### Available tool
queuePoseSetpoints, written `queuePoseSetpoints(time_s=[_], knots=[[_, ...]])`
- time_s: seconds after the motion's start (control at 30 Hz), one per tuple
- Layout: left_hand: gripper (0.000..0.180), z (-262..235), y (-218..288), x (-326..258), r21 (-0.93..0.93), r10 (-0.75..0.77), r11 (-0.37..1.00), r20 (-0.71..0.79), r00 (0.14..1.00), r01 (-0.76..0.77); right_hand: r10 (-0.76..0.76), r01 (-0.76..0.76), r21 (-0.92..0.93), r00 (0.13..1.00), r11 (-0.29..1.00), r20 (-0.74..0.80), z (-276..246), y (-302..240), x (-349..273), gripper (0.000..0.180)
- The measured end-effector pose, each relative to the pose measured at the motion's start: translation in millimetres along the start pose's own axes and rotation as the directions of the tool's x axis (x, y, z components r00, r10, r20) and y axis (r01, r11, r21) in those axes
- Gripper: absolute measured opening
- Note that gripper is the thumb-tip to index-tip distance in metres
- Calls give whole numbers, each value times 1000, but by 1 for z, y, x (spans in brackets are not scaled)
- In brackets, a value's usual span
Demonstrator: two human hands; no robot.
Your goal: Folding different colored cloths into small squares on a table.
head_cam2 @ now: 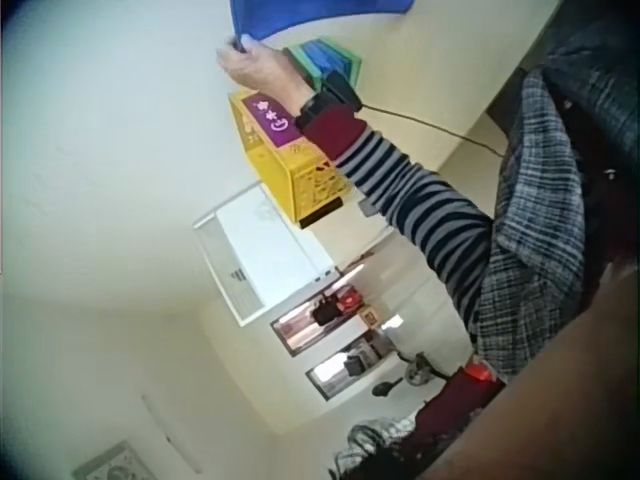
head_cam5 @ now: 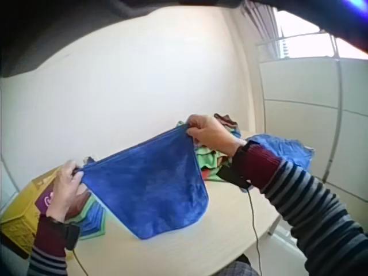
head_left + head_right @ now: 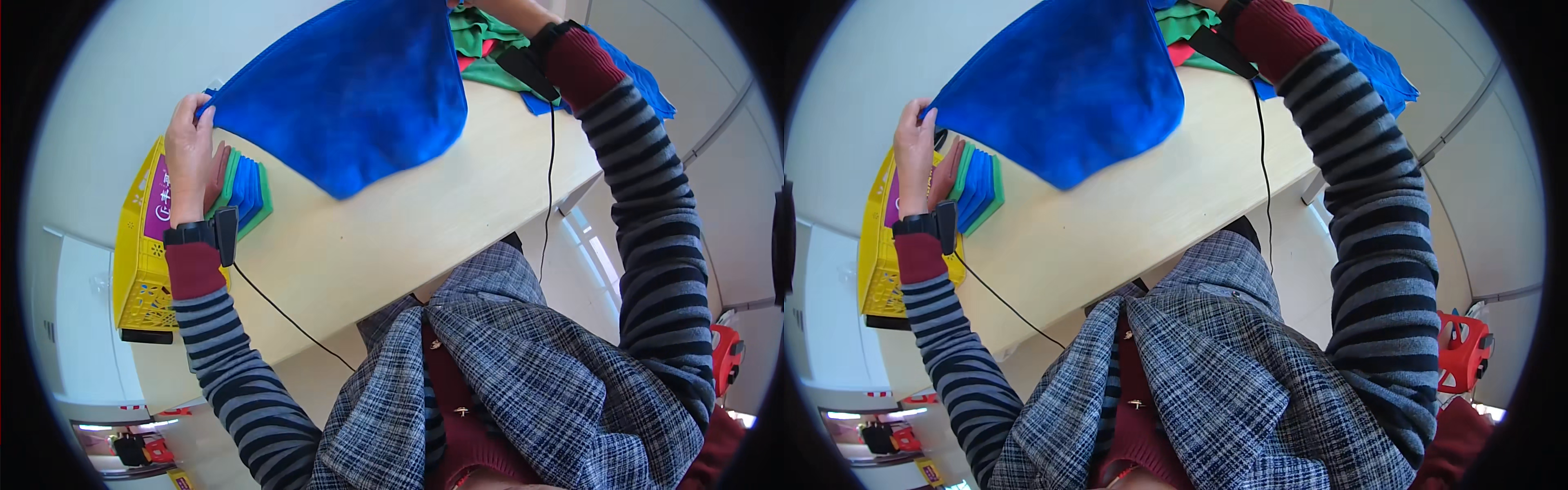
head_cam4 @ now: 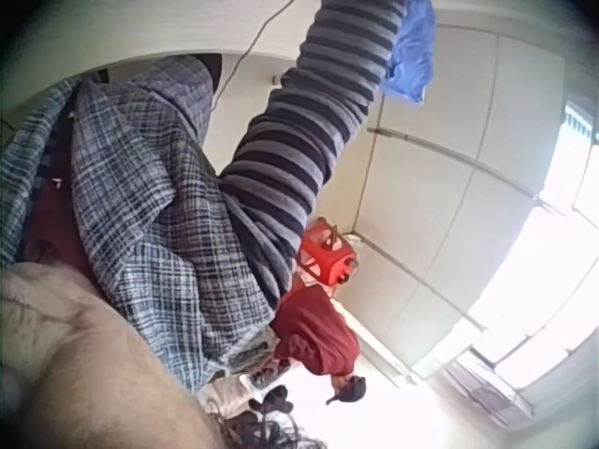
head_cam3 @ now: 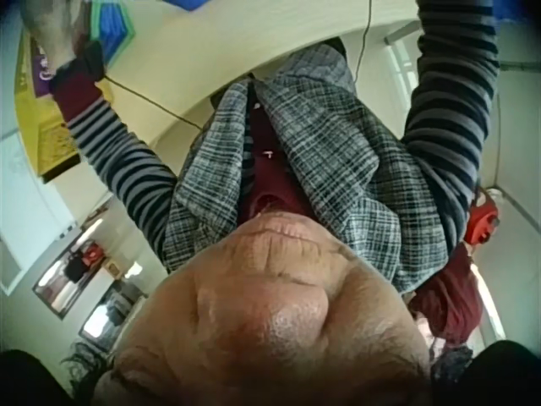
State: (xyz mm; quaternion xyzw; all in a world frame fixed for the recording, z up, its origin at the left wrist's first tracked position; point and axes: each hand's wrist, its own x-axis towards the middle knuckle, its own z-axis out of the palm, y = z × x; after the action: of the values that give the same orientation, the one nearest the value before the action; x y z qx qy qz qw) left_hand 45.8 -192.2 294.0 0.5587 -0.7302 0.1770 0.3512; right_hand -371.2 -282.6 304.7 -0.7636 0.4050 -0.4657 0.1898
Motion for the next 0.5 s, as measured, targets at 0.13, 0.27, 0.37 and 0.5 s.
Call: queuePoseSetpoints(time_s=[0.13, 0.27, 0.37, 0.5], knots=[[11, 11, -22, -23, 33, 55, 998, -80, 995, -53, -275, 275, -71, 961, 959, 18, 5, -19, -38, 7], [13, 39, -68, -89, 57, 55, 997, 20, 998, -56, -610, 614, -153, 789, 774, 79, 69, 14, -111, 22], [22, 59, -119, -188, 163, -38, 987, 326, 945, -16, -518, 537, 21, 802, 843, 297, 151, 12, -175, 15], [38, 83, 3, -225, -256, 35, 962, 459, 888, 94, -397, 405, 55, 846, 913, 355, 226, 31, -222, 9]])
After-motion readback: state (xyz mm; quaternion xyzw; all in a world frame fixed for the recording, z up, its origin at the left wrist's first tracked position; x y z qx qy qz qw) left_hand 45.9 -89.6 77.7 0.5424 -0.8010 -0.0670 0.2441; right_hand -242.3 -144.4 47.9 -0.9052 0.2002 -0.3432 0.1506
